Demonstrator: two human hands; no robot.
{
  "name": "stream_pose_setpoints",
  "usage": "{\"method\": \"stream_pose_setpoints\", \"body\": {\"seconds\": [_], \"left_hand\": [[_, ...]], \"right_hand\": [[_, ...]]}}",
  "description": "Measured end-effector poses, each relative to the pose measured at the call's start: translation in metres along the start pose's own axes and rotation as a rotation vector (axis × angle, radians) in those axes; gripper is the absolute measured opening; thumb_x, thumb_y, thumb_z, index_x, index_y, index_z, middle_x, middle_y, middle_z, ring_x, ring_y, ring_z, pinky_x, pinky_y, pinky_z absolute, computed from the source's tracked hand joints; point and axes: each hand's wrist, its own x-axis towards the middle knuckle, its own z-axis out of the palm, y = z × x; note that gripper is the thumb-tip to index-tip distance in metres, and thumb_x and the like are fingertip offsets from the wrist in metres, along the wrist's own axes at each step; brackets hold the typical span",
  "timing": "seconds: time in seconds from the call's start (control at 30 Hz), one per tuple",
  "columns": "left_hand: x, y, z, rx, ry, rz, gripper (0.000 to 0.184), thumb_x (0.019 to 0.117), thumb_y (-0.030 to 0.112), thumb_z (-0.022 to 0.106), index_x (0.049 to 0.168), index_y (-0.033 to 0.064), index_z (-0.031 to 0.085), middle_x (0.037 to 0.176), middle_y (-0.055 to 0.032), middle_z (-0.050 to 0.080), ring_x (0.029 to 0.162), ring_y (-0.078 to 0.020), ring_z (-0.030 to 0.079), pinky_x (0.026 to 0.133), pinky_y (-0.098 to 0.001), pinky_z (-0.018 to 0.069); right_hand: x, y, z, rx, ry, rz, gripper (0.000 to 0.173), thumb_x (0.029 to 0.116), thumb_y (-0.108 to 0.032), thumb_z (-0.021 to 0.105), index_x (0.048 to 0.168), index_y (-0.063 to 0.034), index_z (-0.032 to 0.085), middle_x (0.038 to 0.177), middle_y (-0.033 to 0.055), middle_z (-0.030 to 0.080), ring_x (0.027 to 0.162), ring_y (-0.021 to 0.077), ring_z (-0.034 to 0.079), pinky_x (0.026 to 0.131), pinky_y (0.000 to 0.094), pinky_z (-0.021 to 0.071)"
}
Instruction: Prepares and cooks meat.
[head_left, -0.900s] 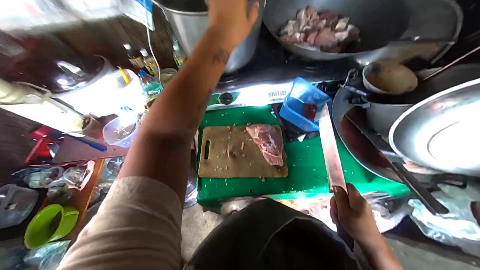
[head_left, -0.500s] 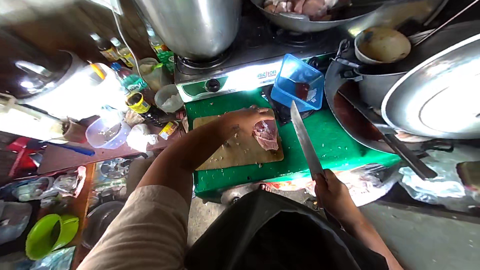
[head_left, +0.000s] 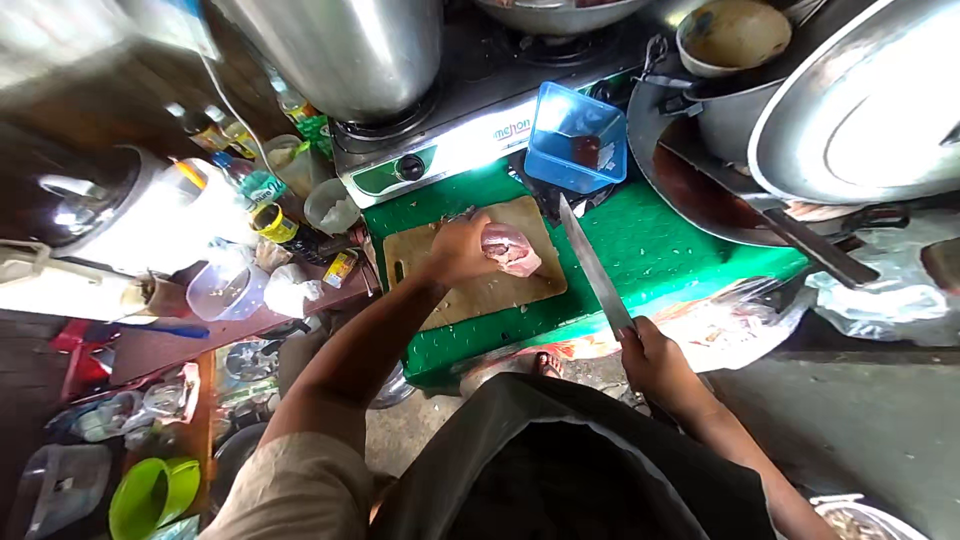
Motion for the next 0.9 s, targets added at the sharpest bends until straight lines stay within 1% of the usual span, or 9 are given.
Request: {"method": "stream_pose_setpoints", "body": {"seconds": [0.07,0.1,0.23,0.43,0.53,0.67,0.73,0.83,0.9], "left_hand": [[-0.02,-0.005,-0.006,-0.143,0.011,-0.082,0.069,0.0747,0.045,0.087,0.124,0.0031,0.062,0.104,-0.0199,0.07,0.097,-0.0371,0.069,0.083,-0.0595,0.0553],[-0.027,-0.01,-0.011,-0.242,-0.023,-0.107,0.067,0.0779,0.046,0.087,0.123,0.0013,0.064,0.104,-0.0201,0.07,0.098,-0.036,0.069,0.086,-0.059,0.0549],[-0.051,-0.001,-0.051,-0.438,-0.268,-0.33,0.05,0.0983,0.028,0.071,0.134,-0.0044,0.059,0.131,-0.0261,0.061,0.121,-0.0381,0.059,0.105,-0.0553,0.0438],[-0.032,-0.028,-0.019,-0.486,-0.29,-0.251,0.059,0.0879,0.025,0.082,0.133,-0.0041,0.058,0.123,-0.024,0.065,0.113,-0.034,0.064,0.1,-0.053,0.0492],[-0.023,-0.021,-0.022,-0.456,-0.411,-0.341,0.056,0.0911,0.032,0.079,0.129,-0.0036,0.059,0.114,-0.0213,0.065,0.099,-0.0287,0.064,0.089,-0.0469,0.0511],[-0.019,-0.015,-0.024,-0.423,-0.463,-0.322,0.051,0.093,0.031,0.076,0.125,-0.0049,0.061,0.113,-0.0218,0.064,0.1,-0.0303,0.061,0.089,-0.0504,0.0476],[-0.022,-0.011,-0.021,-0.535,-0.437,-0.283,0.052,0.0916,0.02,0.077,0.133,-0.0046,0.056,0.122,-0.0227,0.063,0.109,-0.0305,0.062,0.096,-0.0495,0.0484],[-0.029,-0.01,-0.005,-0.74,-0.394,-0.294,0.074,0.0871,0.01,0.076,0.152,0.0007,0.04,0.136,-0.0225,0.059,0.121,-0.0309,0.061,0.102,-0.0486,0.0499],[-0.021,-0.024,0.021,-0.862,-0.364,-0.303,0.075,0.082,0.009,0.077,0.148,0.0022,0.042,0.131,-0.0207,0.062,0.115,-0.0286,0.064,0.097,-0.0476,0.0542]], "right_hand": [[-0.001,-0.001,0.003,0.001,-0.016,0.011,0.028,0.1101,-0.019,0.041,0.112,0.0047,0.055,0.068,0.0102,0.053,0.053,0.019,0.055,0.054,0.0393,0.0511],[-0.002,-0.003,0.005,0.007,-0.026,0.019,0.028,0.1104,-0.019,0.041,0.113,0.0048,0.055,0.069,0.0099,0.053,0.053,0.0184,0.055,0.054,0.0387,0.051],[-0.002,-0.012,0.013,0.008,-0.041,-0.008,0.028,0.1106,-0.019,0.042,0.114,0.0049,0.055,0.068,0.0088,0.053,0.051,0.0163,0.054,0.053,0.0363,0.0507],[-0.005,-0.028,0.02,-0.01,-0.041,-0.035,0.026,0.1104,-0.019,0.043,0.109,0.0027,0.055,0.064,0.004,0.05,0.049,0.011,0.052,0.05,0.0306,0.0484],[-0.006,-0.028,0.022,-0.015,-0.048,-0.03,0.025,0.1102,-0.018,0.043,0.111,0.0042,0.055,0.065,0.0044,0.05,0.05,0.0109,0.052,0.051,0.0304,0.049],[-0.005,-0.022,0.022,-0.023,-0.032,-0.02,0.025,0.1094,-0.016,0.043,0.111,0.0055,0.055,0.066,0.0059,0.052,0.051,0.012,0.054,0.052,0.0315,0.0498],[-0.006,-0.021,0.02,-0.003,-0.036,0.005,0.024,0.1097,-0.016,0.043,0.111,0.0049,0.055,0.066,0.005,0.05,0.051,0.0112,0.053,0.052,0.0305,0.0488],[-0.003,-0.016,0.02,0.02,-0.008,0.005,0.022,0.1097,-0.016,0.043,0.108,0.003,0.054,0.064,0.0032,0.048,0.049,0.0092,0.051,0.05,0.0283,0.0482],[0.0,-0.013,0.02,0.033,0.0,0.001,0.023,0.1099,-0.017,0.043,0.107,0.0024,0.055,0.063,0.0024,0.048,0.048,0.0085,0.051,0.049,0.0277,0.0487]]}}
